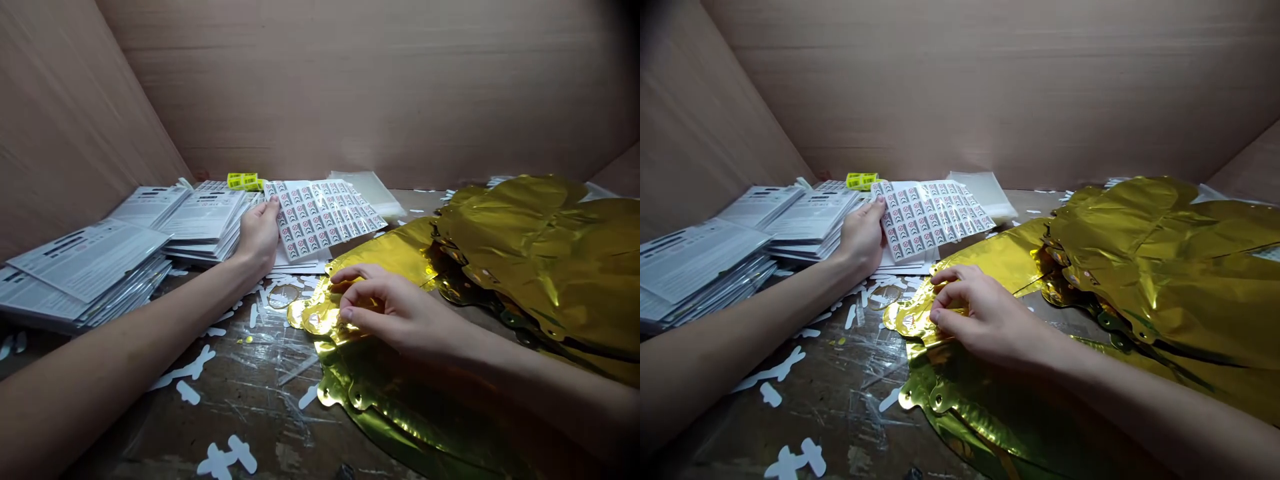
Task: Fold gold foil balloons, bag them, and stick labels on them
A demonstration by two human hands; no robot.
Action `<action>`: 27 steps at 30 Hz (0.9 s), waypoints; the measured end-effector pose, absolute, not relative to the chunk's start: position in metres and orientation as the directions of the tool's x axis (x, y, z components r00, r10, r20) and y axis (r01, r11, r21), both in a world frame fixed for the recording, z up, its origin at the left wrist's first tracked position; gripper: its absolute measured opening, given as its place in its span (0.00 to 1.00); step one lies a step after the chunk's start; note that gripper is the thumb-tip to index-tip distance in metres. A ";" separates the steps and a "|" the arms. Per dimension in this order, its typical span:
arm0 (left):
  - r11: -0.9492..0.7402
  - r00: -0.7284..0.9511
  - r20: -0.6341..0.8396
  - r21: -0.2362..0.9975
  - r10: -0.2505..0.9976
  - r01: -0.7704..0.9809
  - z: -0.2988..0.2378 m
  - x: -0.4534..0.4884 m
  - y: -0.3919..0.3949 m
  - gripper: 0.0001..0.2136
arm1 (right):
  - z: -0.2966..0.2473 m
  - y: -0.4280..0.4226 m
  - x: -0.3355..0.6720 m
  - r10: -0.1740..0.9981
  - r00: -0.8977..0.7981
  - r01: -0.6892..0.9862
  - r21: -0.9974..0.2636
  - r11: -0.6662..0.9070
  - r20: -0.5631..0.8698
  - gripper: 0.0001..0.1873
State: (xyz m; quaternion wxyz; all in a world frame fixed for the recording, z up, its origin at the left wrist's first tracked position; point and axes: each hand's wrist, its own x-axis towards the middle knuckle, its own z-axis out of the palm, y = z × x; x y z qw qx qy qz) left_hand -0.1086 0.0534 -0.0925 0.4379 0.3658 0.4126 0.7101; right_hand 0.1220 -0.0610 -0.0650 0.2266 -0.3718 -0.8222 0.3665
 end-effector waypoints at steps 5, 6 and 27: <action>-0.283 -0.340 0.167 0.902 0.925 -0.326 -0.092 -0.106 0.052 0.09 | -0.068 -0.061 0.122 0.801 -0.593 0.468 -0.771 0.432 0.089 0.08; -0.284 -0.341 0.169 0.903 0.925 -0.323 -0.092 -0.106 0.052 0.09 | -0.068 -0.061 0.122 0.802 -0.590 0.468 -0.772 0.431 0.090 0.08; -0.283 -0.326 0.178 0.909 0.928 -0.307 -0.091 -0.107 0.052 0.11 | -0.063 -0.061 0.121 0.799 -0.594 0.523 -0.708 0.475 0.096 0.08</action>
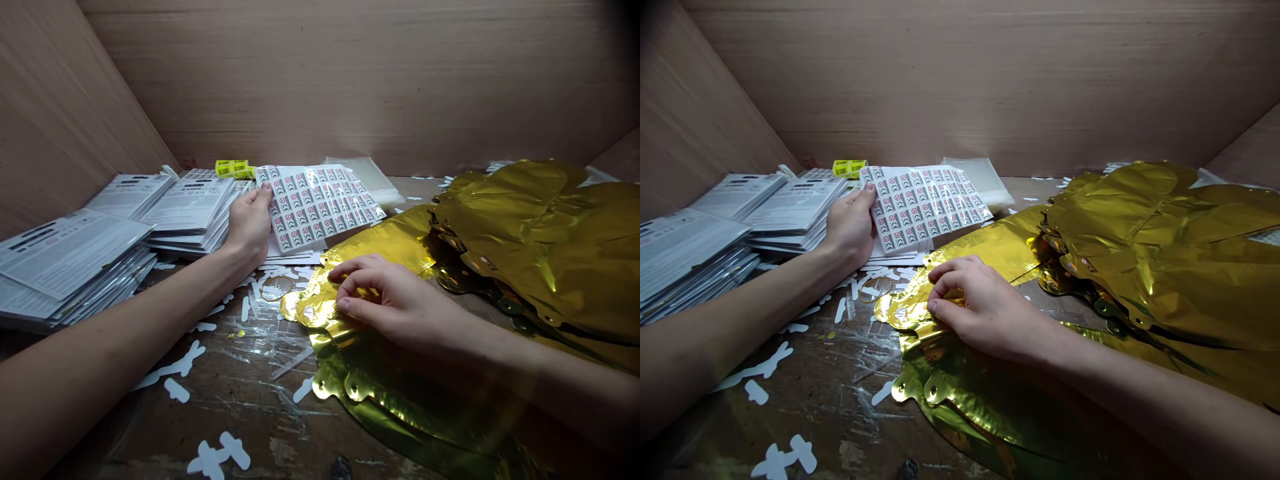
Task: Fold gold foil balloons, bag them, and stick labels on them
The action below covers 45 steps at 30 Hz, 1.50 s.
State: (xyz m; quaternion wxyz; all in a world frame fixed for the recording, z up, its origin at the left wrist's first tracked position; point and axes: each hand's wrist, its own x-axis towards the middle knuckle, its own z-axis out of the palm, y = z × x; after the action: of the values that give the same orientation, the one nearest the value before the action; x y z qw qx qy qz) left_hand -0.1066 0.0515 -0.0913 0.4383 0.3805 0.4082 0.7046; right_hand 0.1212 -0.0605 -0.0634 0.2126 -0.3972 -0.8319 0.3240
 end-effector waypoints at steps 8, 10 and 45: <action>-0.304 -0.326 0.199 0.900 0.924 -0.314 -0.094 -0.107 0.054 0.08 | -0.065 -0.061 0.122 0.798 -0.593 0.528 -0.698 0.484 0.104 0.08; -0.299 -0.317 0.200 0.905 0.927 -0.304 -0.095 -0.108 0.056 0.09 | -0.065 -0.061 0.122 0.797 -0.595 0.536 -0.687 0.491 0.105 0.07; -0.314 -0.342 0.250 0.938 0.906 -0.146 -0.106 -0.116 0.060 0.19 | -0.055 -0.132 0.136 0.594 -0.773 0.602 -0.040 0.798 0.222 0.10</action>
State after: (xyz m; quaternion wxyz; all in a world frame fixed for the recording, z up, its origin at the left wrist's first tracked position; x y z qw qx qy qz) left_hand -0.1163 0.0598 -0.1065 0.3819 0.4280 0.4441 0.6883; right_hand 0.1357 -0.1322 -0.0549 0.1124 -0.3175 -0.9414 -0.0165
